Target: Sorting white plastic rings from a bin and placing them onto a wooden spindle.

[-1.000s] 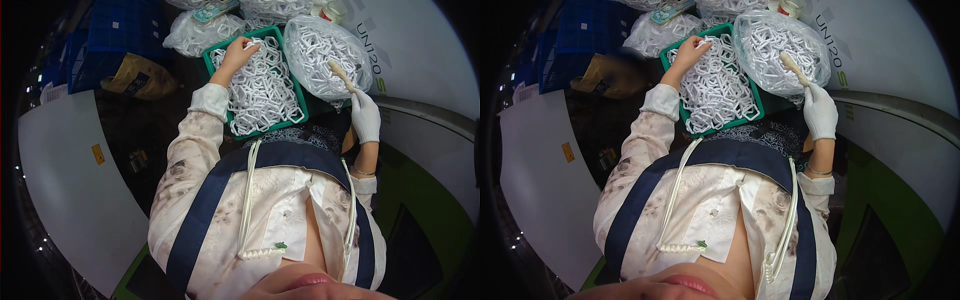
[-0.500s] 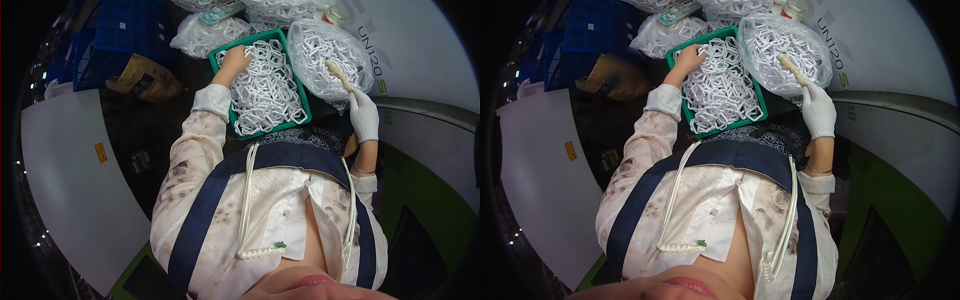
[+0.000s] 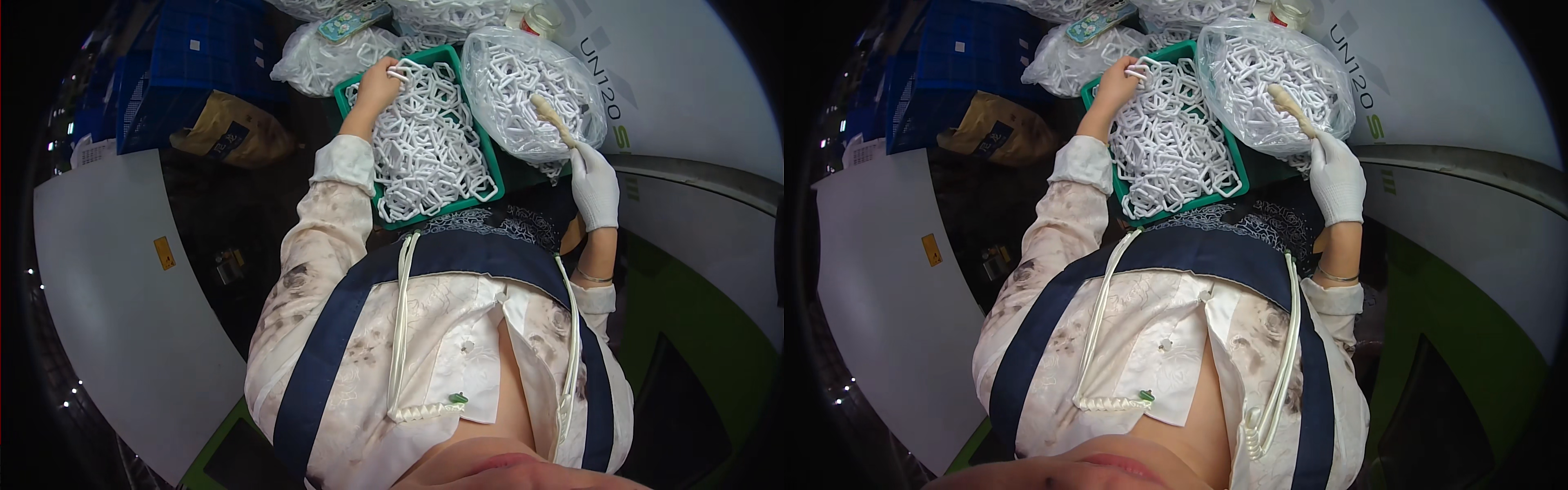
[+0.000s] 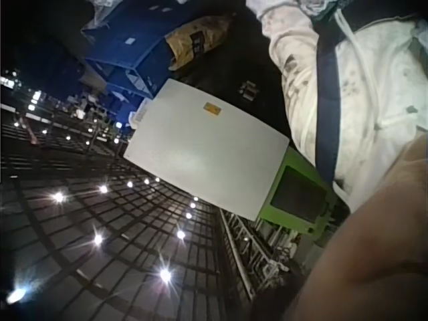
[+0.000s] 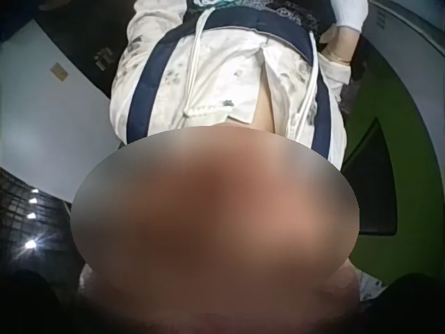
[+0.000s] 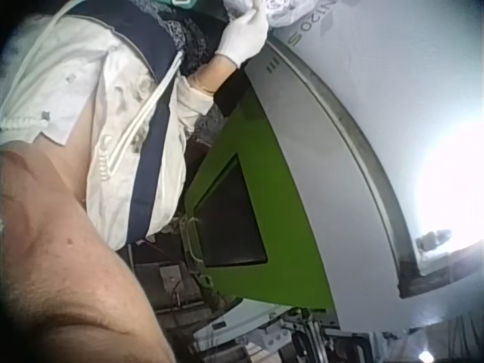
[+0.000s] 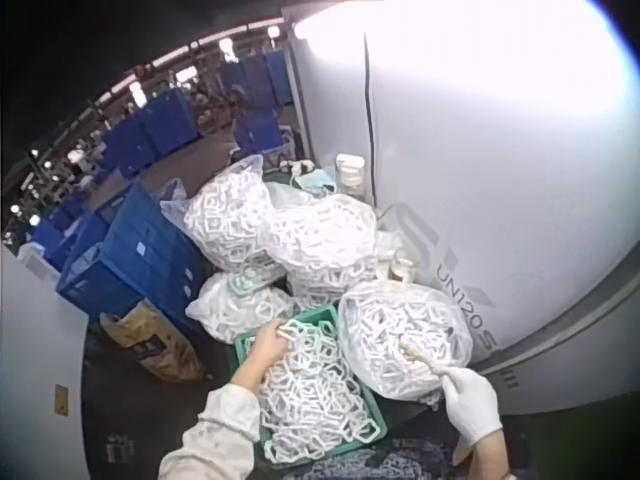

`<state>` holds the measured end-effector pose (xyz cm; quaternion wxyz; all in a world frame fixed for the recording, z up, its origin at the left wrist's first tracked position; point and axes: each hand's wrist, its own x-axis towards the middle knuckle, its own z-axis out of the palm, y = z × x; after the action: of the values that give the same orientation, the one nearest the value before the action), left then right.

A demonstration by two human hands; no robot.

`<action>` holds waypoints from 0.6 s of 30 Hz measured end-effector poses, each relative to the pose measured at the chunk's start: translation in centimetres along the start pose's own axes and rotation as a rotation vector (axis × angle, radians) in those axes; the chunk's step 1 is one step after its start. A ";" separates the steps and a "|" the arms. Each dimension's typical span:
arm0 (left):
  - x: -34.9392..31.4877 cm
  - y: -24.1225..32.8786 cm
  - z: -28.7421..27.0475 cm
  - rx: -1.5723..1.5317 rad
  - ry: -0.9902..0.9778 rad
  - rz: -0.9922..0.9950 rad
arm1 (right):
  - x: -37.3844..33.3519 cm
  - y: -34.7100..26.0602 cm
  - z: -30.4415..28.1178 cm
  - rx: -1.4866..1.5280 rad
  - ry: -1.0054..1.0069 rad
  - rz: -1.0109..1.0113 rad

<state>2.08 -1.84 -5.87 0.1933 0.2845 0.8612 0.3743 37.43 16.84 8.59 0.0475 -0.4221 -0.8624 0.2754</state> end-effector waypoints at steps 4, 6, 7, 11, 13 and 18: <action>-1.6 1.8 -0.5 -0.015 -0.229 0.097 | 0.3 0.4 0.3 0.025 0.018 -0.027; -2.3 1.8 -0.4 0.370 -0.391 0.202 | 0.3 -0.1 0.3 0.030 0.016 -0.040; -2.7 1.6 -0.1 0.371 -0.392 0.204 | 0.3 -0.4 0.3 0.034 0.017 -0.050; -3.3 1.5 0.4 0.568 -0.351 0.300 | 0.3 -0.9 0.3 0.039 -0.001 -0.045; -3.4 1.9 0.9 0.743 -0.308 0.364 | 0.2 -0.4 0.6 0.039 0.022 -0.068; -3.5 2.4 -1.0 0.551 -0.272 0.379 | 0.1 -0.3 0.9 0.069 0.042 -0.082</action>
<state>5.07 -3.27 -3.05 0.1497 0.5276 0.8281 0.1161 36.86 16.34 7.97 0.0911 -0.3902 -0.8678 0.2939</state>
